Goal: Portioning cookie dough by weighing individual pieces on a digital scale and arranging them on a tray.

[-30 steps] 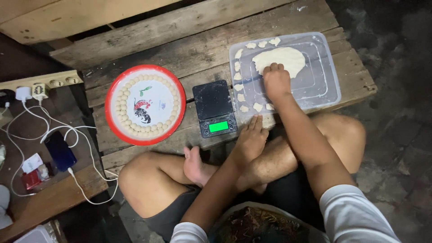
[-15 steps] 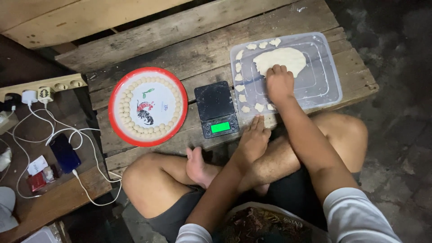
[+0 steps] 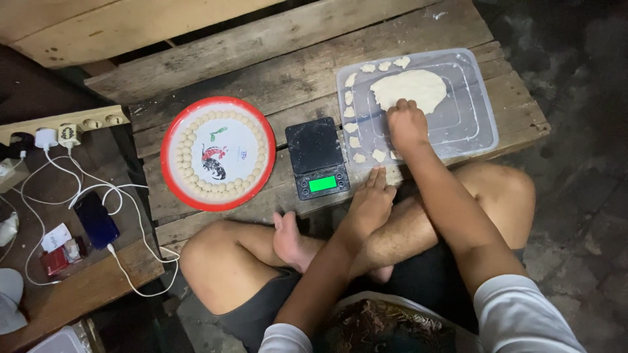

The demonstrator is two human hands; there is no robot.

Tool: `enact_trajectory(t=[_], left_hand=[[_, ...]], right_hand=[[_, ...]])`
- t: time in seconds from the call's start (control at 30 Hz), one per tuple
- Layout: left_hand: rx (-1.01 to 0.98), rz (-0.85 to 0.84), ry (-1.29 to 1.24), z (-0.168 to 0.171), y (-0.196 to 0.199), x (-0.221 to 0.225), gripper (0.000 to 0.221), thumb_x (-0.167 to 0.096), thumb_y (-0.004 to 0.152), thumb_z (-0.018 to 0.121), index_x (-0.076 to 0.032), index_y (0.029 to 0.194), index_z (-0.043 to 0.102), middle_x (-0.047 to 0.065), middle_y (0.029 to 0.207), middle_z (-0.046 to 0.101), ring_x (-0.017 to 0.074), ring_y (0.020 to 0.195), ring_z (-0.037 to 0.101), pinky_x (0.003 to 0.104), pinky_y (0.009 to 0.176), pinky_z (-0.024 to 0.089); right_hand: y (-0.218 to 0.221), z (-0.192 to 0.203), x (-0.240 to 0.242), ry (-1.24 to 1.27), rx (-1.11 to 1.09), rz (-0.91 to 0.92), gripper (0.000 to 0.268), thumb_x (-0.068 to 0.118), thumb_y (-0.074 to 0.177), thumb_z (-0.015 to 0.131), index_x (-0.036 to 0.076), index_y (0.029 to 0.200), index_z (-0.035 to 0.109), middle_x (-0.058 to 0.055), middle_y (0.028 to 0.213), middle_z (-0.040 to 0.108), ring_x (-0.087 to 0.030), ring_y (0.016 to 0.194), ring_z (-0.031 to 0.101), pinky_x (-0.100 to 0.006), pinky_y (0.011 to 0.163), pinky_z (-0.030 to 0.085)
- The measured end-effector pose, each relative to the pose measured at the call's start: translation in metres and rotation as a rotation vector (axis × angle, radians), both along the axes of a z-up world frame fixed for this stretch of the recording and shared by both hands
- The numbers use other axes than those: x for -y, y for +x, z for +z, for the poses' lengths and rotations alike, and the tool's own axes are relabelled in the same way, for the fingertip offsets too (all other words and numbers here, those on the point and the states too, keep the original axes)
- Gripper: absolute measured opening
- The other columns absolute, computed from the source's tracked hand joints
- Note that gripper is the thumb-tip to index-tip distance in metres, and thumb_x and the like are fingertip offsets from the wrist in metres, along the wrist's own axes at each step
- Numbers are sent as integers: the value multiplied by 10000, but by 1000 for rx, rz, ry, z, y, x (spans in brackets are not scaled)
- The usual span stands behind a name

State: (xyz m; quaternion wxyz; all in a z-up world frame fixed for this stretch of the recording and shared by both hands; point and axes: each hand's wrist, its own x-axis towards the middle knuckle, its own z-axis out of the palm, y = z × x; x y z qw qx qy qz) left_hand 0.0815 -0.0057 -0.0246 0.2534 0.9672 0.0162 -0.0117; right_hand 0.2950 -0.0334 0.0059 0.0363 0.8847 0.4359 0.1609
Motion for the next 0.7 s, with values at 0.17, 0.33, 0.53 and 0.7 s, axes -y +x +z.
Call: enact_trajectory(t=[0.17,0.33,0.53,0.7], left_hand=[[11,3,-20,7,-3,-1,352,-182,906,712,12,1191,643,328,1582,375,482,1519,299,563,1086,431],[43,0,35,-5,0,2,377,-210,875,742,7,1168,647,331,1566,390,486,1507,324,557,1070,453],[48,0,42,-5,0,2,350,-191,877,736,4,1155,653,340,1558,397,496,1500,334,578,1018,476],[72,11,20,6,-4,2,298,-169,900,703,20,1126,659,341,1542,416,497,1494,345,586,993,478]], right_hand=[[-6,8,8,58,-70,-26,52,43,844,715,31,805,747,-95,806,606,-248,745,641,-334,581,550],[-8,27,21,168,-480,-95,109,7,813,758,17,914,799,-163,820,669,-348,775,715,-419,654,602],[-20,41,29,826,-965,-217,81,49,797,650,38,856,704,-41,675,492,-178,673,544,-325,583,432],[-28,45,31,1277,-1535,-56,479,10,898,608,35,1373,551,-56,982,683,-117,832,641,-216,669,552]])
